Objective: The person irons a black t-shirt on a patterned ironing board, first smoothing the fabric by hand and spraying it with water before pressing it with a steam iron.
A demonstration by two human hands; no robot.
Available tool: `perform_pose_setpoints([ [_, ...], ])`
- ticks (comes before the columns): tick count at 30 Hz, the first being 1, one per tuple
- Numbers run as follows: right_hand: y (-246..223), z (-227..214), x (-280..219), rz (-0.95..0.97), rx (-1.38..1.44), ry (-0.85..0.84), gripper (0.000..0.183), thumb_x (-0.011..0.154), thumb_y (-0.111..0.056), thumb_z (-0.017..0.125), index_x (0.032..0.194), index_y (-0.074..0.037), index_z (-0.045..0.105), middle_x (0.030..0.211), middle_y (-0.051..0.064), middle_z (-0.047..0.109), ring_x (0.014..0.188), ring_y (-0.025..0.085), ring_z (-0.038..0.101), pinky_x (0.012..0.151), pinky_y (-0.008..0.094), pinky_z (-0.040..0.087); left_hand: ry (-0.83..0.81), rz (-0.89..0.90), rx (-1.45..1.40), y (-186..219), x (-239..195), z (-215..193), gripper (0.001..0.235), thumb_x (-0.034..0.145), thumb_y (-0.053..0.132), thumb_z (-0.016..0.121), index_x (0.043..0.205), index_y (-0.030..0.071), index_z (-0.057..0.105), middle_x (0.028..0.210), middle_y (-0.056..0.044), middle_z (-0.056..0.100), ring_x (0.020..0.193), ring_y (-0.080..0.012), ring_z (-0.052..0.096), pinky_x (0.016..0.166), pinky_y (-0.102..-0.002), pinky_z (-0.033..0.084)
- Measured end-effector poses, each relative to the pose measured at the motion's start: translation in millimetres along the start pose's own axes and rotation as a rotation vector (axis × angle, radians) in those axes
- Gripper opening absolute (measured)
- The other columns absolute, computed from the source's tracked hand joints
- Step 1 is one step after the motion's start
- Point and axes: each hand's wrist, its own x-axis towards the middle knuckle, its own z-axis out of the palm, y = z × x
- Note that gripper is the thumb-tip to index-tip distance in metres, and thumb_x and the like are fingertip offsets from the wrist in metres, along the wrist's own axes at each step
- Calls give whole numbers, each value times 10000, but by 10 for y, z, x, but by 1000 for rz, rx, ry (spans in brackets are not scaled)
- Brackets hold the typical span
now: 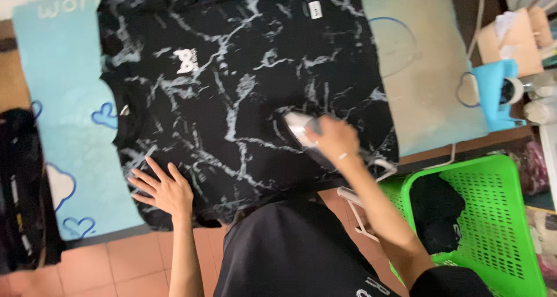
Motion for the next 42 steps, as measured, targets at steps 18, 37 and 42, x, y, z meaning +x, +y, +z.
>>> perform_pose_setpoints([
  [18,-2035,655,-344,-350,-56,-104,650,862,-790,555,1004,-167,670,913,220,748,938,487,727,797,578,567,2,-195,-345,-1608,-362,-402,281,949,314,743,1223,253,728,848,40,711,884,-219,625,874,-387,487],
  [37,-3977,1044,-492,-909,-88,13,593,828,-767,602,859,-176,641,707,130,709,745,418,743,703,501,568,-763,-436,-684,-1970,-106,-436,290,837,453,796,979,202,830,970,-62,791,1038,-355,727,900,-458,558],
  [42,-3782,1039,-780,-980,-37,-62,494,836,-675,659,746,-193,605,562,4,652,583,266,711,630,385,538,-730,-436,-682,-1967,-161,-318,302,829,472,792,984,214,821,981,-52,789,1051,-353,717,889,-488,560],
])
